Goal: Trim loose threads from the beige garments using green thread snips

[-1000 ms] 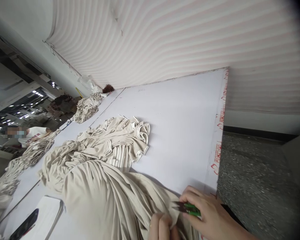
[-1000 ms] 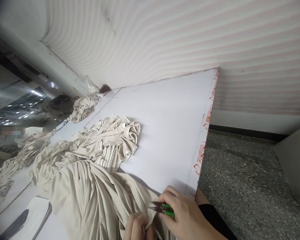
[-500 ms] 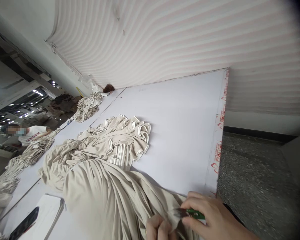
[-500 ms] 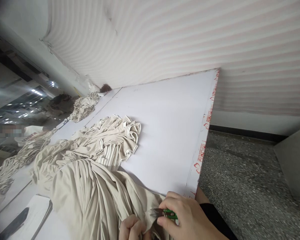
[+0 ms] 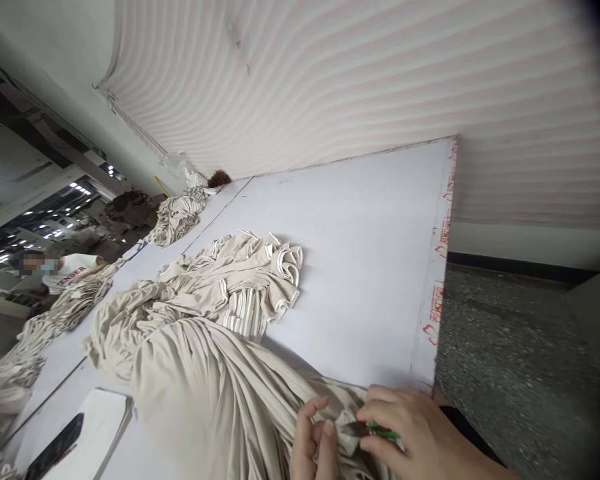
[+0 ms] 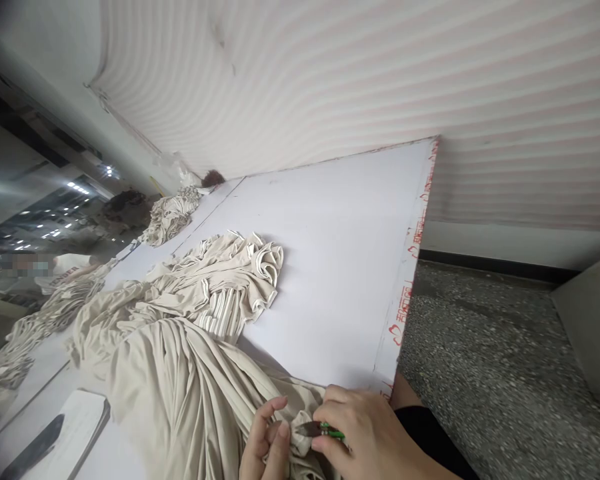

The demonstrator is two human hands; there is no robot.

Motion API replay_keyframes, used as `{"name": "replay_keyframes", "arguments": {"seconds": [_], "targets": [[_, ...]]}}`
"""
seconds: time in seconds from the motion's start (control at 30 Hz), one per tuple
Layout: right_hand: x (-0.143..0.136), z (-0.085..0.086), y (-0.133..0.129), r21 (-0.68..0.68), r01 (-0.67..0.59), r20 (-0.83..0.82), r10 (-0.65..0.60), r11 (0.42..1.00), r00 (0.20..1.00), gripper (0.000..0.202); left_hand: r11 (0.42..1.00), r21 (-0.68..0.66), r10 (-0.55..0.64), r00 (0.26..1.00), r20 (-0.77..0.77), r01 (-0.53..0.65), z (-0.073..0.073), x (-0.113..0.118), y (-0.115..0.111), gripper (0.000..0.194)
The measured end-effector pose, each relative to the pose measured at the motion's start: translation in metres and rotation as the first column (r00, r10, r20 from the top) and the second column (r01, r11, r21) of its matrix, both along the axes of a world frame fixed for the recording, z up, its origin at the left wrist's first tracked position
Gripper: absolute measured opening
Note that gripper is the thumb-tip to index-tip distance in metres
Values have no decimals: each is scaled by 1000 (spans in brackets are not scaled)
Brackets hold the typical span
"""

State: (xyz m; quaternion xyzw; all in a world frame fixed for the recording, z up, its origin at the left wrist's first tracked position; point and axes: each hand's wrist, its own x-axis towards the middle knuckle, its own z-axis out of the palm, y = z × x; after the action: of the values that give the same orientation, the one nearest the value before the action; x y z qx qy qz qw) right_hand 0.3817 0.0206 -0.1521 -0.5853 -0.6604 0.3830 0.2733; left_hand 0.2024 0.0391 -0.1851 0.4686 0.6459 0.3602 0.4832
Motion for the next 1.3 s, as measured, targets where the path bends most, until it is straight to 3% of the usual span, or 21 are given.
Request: {"name": "replay_keyframes", "arguments": {"seconds": [0.2, 0.37, 0.73, 0.87, 1.03, 1.1, 1.17, 1.23, 1.3], "targets": [[2, -6, -3, 19, 54, -45, -53, 998, 998, 18, 1000, 3, 20, 995, 94, -21, 4, 0, 1, 73], [-1, -2, -4, 12, 41, -14, -41, 999, 999, 13, 998, 3, -65, 992, 108, 65, 0, -5, 1, 70], [2, 0, -6, 3, 15, -63, -15, 1000, 998, 19, 989, -109, -79, 986, 147, 96, -2, -18, 9, 68], [-1, 1, -7, 19, -3, 4, 3, 1000, 1000, 15, 981, -163, -68, 973, 220, 106, 3, -19, 13, 69], [0, 2, -6, 38, 14, -26, -13, 999, 1000, 12, 969, -215, -54, 956, 288, 120, 8, -18, 14, 63], [4, -3, -6, 34, 57, -44, -55, 998, 997, 12, 988, -120, -71, 978, 195, 96, 7, -18, 12, 58], [9, -12, -8, 29, 118, -21, -118, 993, 993, 13, 993, 102, -54, 999, -1, 54, 7, -17, 8, 46], [11, -22, -8, 46, 173, 94, -177, 984, 980, 19, 937, 343, -11, 990, -141, 59, 9, -14, 5, 35], [9, -30, -6, 68, 180, 243, -191, 981, 951, 24, 881, 451, -44, 975, -218, 140, 14, -10, 5, 26]]}}
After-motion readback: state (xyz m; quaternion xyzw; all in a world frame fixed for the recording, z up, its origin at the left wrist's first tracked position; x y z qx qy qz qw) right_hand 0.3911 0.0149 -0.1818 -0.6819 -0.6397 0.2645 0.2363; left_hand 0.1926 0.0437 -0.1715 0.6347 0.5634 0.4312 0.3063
